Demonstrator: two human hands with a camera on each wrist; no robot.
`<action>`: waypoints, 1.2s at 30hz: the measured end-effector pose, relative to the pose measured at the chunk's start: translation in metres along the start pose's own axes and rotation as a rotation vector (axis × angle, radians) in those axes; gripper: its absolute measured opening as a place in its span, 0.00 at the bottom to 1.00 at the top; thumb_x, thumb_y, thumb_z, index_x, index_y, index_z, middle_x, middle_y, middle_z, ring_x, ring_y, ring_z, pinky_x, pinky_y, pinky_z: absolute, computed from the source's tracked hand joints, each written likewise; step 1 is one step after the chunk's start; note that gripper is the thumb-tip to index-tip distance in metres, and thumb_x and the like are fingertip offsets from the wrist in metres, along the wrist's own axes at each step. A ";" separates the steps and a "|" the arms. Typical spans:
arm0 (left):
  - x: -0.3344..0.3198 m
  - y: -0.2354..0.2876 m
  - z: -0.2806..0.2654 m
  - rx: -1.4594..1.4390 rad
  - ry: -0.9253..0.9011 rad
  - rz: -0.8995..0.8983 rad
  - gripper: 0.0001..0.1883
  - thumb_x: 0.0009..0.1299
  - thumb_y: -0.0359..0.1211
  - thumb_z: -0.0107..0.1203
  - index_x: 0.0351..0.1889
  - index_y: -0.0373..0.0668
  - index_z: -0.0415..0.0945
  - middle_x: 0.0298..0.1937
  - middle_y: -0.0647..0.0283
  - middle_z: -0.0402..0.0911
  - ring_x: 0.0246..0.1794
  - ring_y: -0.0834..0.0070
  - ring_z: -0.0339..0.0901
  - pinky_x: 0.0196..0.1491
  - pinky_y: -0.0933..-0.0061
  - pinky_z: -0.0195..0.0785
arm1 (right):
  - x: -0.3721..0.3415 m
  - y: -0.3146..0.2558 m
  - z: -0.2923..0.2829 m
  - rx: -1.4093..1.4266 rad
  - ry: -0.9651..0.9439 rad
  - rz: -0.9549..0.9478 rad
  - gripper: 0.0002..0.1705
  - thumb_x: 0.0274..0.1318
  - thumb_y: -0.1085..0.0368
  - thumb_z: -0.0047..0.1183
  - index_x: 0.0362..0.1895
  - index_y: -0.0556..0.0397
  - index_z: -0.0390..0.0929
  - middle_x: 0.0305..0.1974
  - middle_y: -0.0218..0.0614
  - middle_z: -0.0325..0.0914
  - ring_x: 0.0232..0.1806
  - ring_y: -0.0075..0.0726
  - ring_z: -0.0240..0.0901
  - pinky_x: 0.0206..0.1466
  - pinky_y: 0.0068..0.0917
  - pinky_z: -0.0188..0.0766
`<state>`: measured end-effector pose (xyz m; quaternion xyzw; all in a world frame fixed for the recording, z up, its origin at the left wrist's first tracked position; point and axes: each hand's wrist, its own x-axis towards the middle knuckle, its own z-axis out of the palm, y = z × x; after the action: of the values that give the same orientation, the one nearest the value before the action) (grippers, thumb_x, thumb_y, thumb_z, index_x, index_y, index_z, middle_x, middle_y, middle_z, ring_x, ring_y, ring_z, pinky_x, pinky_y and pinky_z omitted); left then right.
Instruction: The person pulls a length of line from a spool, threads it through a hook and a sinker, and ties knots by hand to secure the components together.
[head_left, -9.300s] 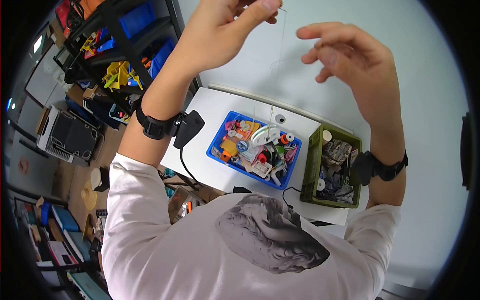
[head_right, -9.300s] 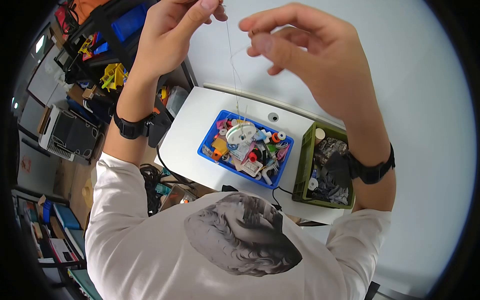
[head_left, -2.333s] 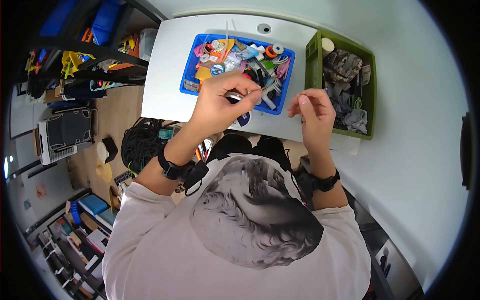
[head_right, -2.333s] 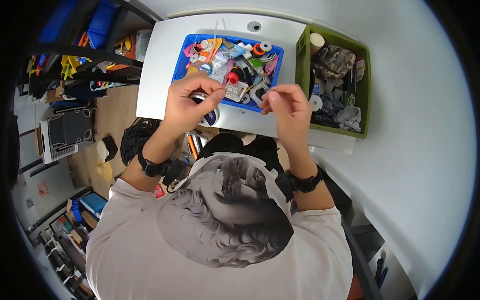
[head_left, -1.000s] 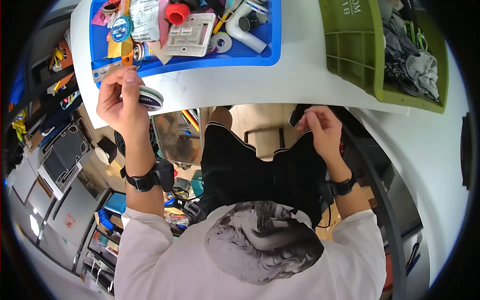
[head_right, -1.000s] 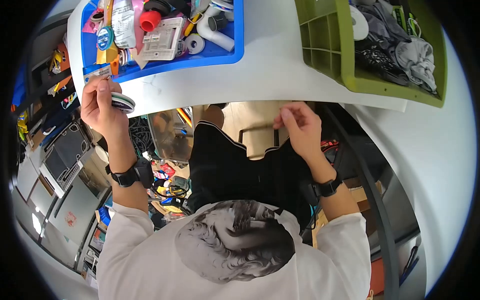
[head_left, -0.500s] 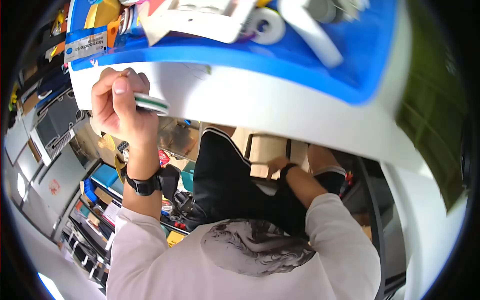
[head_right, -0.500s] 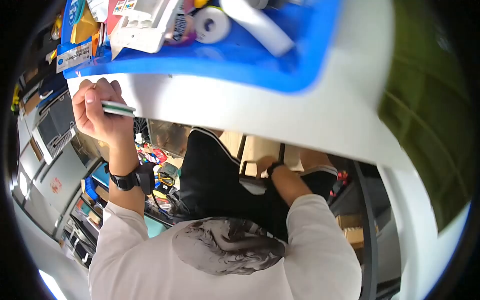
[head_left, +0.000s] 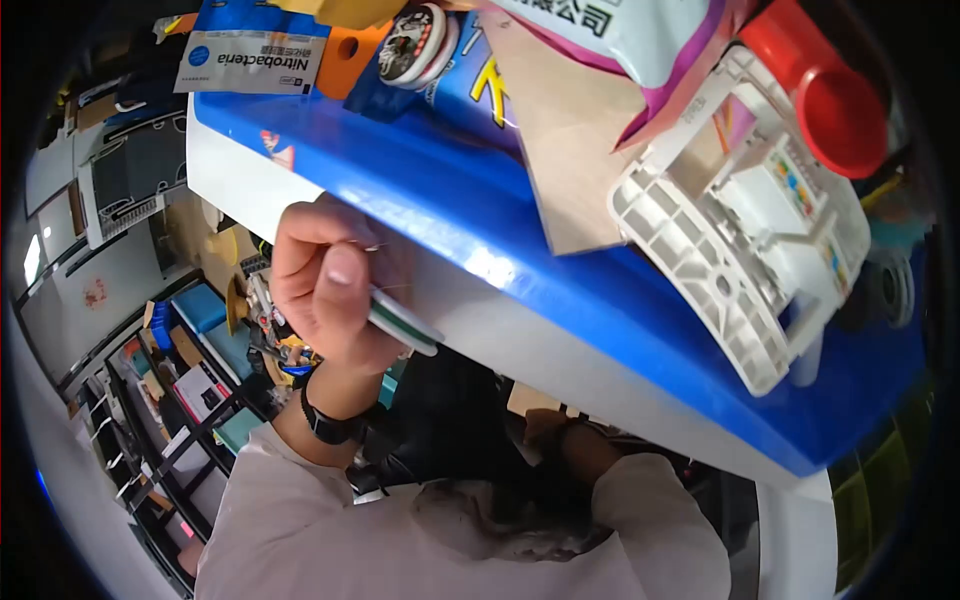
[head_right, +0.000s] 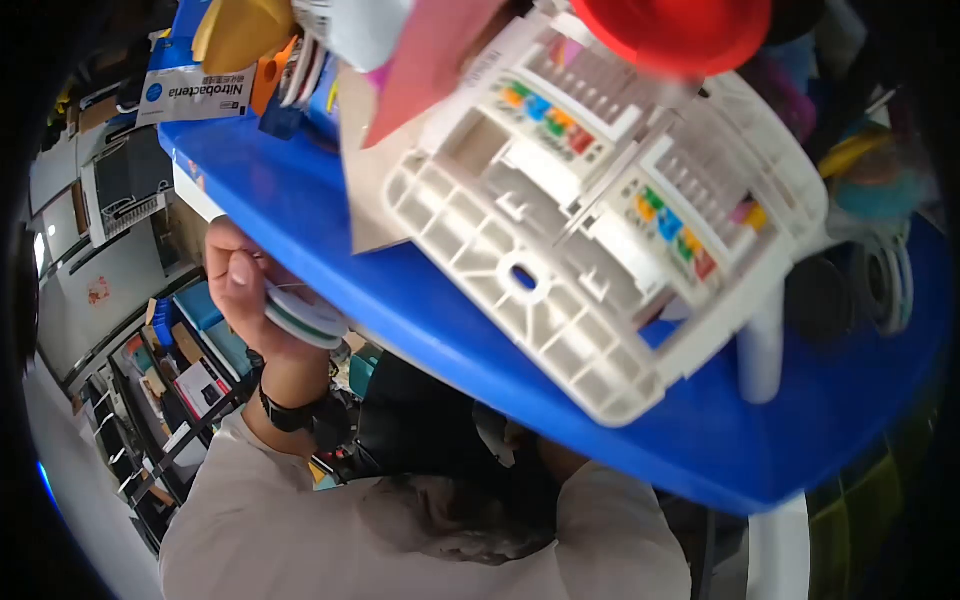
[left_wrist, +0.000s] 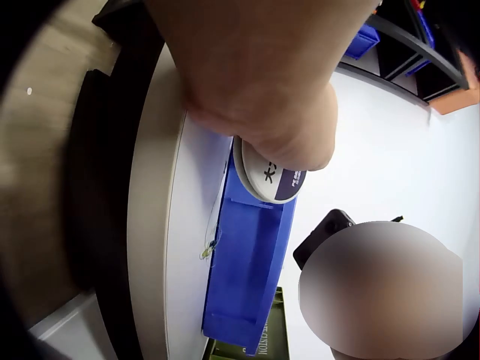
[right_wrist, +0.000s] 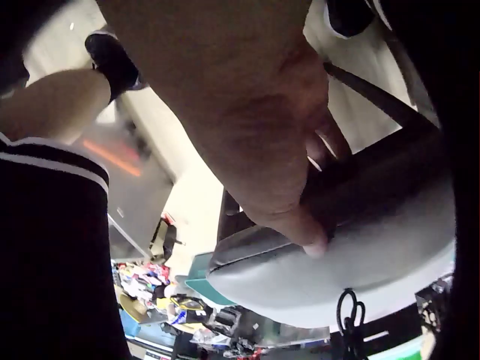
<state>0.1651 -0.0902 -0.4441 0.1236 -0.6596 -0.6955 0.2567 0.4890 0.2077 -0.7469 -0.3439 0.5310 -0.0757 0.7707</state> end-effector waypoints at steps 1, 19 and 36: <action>0.000 -0.002 -0.002 0.014 0.001 0.008 0.11 0.76 0.34 0.56 0.40 0.34 0.71 0.31 0.64 0.73 0.26 0.84 0.63 0.32 0.80 0.57 | -0.005 0.006 -0.012 -0.003 0.006 0.009 0.47 0.46 0.47 0.74 0.68 0.54 0.70 0.61 0.58 0.77 0.62 0.58 0.77 0.64 0.47 0.75; 0.005 -0.015 0.003 0.024 -0.028 -0.042 0.02 0.75 0.24 0.59 0.39 0.36 0.78 0.29 0.73 0.74 0.31 0.88 0.69 0.38 0.83 0.64 | -0.208 0.005 -0.255 -0.254 0.762 0.181 0.39 0.55 0.51 0.69 0.66 0.55 0.72 0.60 0.56 0.77 0.61 0.55 0.78 0.63 0.45 0.76; -0.026 0.042 0.013 0.350 -0.596 0.605 0.04 0.64 0.26 0.67 0.36 0.37 0.84 0.27 0.62 0.80 0.26 0.75 0.76 0.32 0.75 0.67 | -0.367 -0.164 -0.257 0.273 1.514 -0.997 0.16 0.66 0.65 0.65 0.54 0.55 0.81 0.38 0.29 0.86 0.35 0.19 0.78 0.39 0.20 0.73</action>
<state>0.1882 -0.0656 -0.4055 -0.2386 -0.8186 -0.4727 0.2225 0.1499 0.1457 -0.4164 -0.2976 0.6708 -0.6668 0.1292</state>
